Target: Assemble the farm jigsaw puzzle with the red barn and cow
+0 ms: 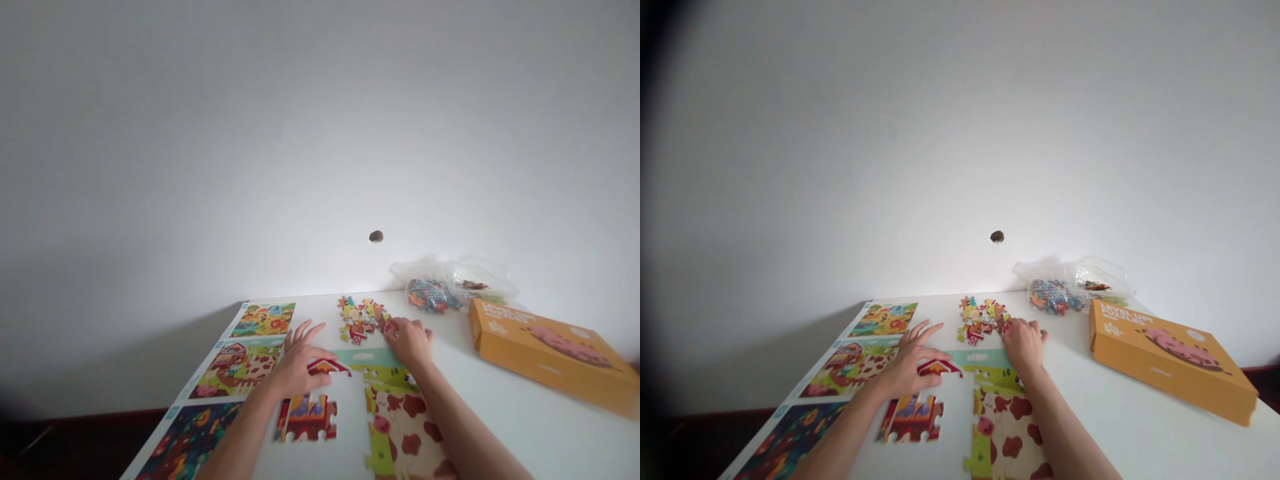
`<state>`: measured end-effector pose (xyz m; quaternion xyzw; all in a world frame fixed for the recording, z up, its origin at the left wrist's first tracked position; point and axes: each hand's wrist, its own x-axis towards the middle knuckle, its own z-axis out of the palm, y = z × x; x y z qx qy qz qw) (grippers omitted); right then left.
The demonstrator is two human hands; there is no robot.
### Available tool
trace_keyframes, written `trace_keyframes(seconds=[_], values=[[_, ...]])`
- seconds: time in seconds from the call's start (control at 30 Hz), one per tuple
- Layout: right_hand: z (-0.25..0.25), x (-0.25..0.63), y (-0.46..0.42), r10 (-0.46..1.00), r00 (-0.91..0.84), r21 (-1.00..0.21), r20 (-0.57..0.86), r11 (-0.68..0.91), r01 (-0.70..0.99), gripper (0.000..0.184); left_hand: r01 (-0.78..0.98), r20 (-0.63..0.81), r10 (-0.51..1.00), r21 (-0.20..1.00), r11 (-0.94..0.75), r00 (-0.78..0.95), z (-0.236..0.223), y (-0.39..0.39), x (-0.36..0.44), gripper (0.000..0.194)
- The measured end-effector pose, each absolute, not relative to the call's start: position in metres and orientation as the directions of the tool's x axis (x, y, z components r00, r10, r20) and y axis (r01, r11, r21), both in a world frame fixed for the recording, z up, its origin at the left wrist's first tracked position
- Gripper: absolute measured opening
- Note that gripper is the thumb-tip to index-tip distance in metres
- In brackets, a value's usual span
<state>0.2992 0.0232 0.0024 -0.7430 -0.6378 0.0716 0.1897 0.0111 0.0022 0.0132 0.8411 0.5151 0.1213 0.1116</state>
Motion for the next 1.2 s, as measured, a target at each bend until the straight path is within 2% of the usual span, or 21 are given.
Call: trace_keyframes(seconds=[0.13,0.3,0.37,0.43,0.57,0.63,0.73,0.9,1.1,1.2], values=[[0.001,0.288,0.021,0.989,0.044,-0.346,0.142,0.008,0.938,0.034,0.837,0.081,0.895,0.323,-0.441,0.44,0.014,0.001,0.012,0.042],[0.003,0.275,0.013,0.946,-0.32,-0.376,0.055,0.316,0.871,0.049,0.803,0.077,0.868,0.348,-0.485,0.491,0.016,0.001,0.013,0.036],[0.005,0.272,0.01,0.919,-0.393,-0.394,0.039,0.376,0.839,0.051,0.787,0.052,0.857,0.371,-0.494,0.513,0.016,0.002,0.013,0.038],[0.006,0.272,0.01,0.934,-0.349,-0.384,0.075,0.35,0.854,0.045,0.778,0.021,0.853,0.398,-0.485,0.521,0.015,0.002,0.013,0.044],[0.001,0.279,0.016,0.991,-0.06,-0.342,0.118,0.098,0.935,0.036,0.778,0.011,0.856,0.411,-0.475,0.517,0.015,0.002,0.012,0.051],[-0.002,0.283,0.02,0.993,0.03,-0.327,0.115,0.009,0.945,0.033,0.78,0.027,0.858,0.402,-0.479,0.513,0.015,0.002,0.012,0.05],[-0.007,0.285,0.022,0.989,0.066,-0.311,0.135,-0.021,0.95,0.033,0.788,0.062,0.865,0.385,-0.481,0.498,0.014,0.002,0.012,0.047],[-0.01,0.282,0.021,0.989,0.028,-0.295,0.148,0.017,0.955,0.037,0.811,0.111,0.886,0.364,-0.458,0.451,0.009,0.005,0.012,0.041],[-0.009,0.281,0.02,0.959,0.209,-0.274,0.19,-0.153,0.95,0.031,0.832,0.156,0.898,0.337,-0.44,0.411,0.001,0.009,0.008,0.038],[-0.008,0.281,0.02,0.958,0.211,-0.273,0.192,-0.155,0.949,0.029,0.832,0.178,0.896,0.333,-0.444,0.407,-0.001,0.011,0.008,0.038]])
